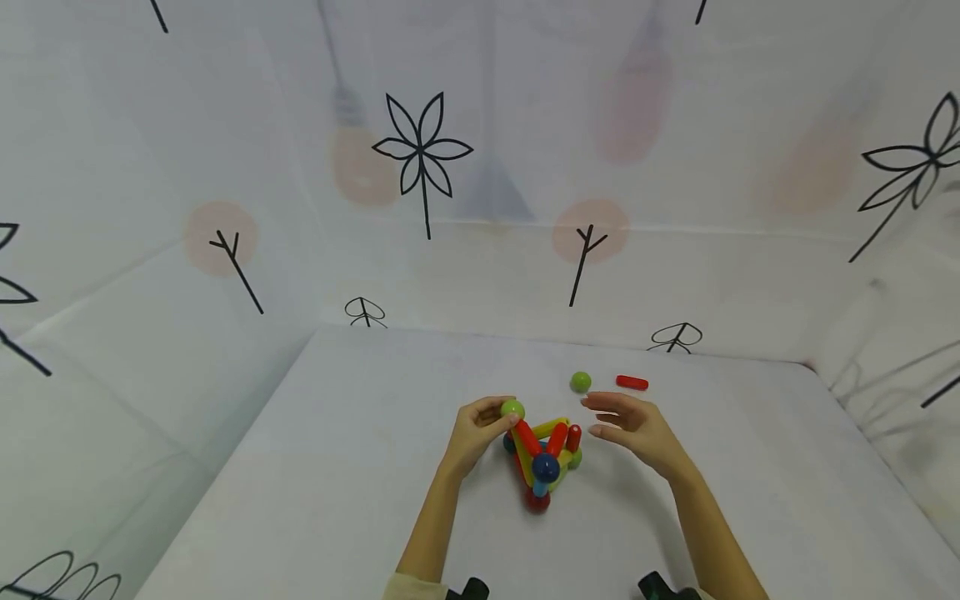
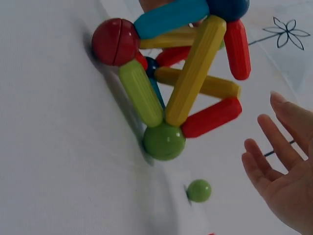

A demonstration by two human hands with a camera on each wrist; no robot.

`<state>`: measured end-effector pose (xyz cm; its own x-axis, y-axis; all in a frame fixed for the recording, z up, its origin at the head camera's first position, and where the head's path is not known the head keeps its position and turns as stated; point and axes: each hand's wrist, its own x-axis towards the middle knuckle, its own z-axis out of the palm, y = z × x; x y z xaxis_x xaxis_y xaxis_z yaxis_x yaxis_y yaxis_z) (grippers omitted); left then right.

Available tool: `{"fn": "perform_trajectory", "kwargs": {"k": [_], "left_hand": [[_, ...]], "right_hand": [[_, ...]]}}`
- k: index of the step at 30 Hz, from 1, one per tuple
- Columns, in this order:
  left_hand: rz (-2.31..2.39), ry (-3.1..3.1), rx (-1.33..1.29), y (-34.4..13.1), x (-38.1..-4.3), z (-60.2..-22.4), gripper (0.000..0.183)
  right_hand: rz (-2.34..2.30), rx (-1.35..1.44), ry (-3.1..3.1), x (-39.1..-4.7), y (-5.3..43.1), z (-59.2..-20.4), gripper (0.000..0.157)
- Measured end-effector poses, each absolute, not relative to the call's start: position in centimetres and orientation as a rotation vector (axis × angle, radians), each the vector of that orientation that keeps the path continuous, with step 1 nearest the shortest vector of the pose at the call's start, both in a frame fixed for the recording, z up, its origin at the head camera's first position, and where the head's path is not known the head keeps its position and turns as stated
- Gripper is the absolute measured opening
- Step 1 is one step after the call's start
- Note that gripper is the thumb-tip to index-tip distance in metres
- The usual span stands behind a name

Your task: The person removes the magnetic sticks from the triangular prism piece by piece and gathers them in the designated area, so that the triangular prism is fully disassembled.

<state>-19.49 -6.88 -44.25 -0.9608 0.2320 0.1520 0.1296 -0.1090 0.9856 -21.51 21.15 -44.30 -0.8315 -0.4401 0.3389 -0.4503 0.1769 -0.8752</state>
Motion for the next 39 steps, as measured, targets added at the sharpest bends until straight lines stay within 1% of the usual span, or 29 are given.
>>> {"fn": "perform_trajectory", "kwargs": {"k": [4, 8, 15, 18, 22, 29, 33, 36, 39], "left_hand": [[2.245, 2.064, 0.411, -6.9, -19.4, -44.1, 0.037], [2.244, 2.075, 0.414, -6.9, -19.4, -44.3, 0.037], [2.268, 2.047, 0.403, -6.7, -20.7, -46.7, 0.036], [2.276, 2.054, 0.389, -6.6, -20.8, -46.9, 0.037], [2.276, 2.083, 0.366, -6.5, -20.6, -46.8, 0.038], [2.27, 2.308, 0.268, -6.0, -18.7, -44.0, 0.029], [2.318, 2.384, 0.197, -5.7, -18.4, -43.7, 0.025], [2.325, 2.383, 0.213, -5.8, -18.3, -43.7, 0.022], [2.283, 2.319, 0.304, -6.1, -18.2, -43.7, 0.02]], "right_hand": [[1.766, 1.022, -2.413, -20.9, 20.0, -44.1, 0.04], [1.806, 1.049, -2.394, -20.5, 19.1, -44.6, 0.039], [1.821, 1.084, -2.346, -20.0, 17.9, -45.1, 0.035], [1.772, 1.086, -2.374, -19.8, 17.6, -45.0, 0.034], [1.68, 1.075, -2.431, -19.5, 17.4, -44.8, 0.037], [1.567, 0.926, -2.495, -19.2, 16.6, -44.9, 0.038], [1.56, 0.842, -2.469, -19.1, 16.0, -45.1, 0.036], [1.548, 0.823, -2.425, -19.1, 15.7, -45.1, 0.033], [1.533, 0.808, -2.386, -18.9, 15.4, -44.9, 0.03]]}}
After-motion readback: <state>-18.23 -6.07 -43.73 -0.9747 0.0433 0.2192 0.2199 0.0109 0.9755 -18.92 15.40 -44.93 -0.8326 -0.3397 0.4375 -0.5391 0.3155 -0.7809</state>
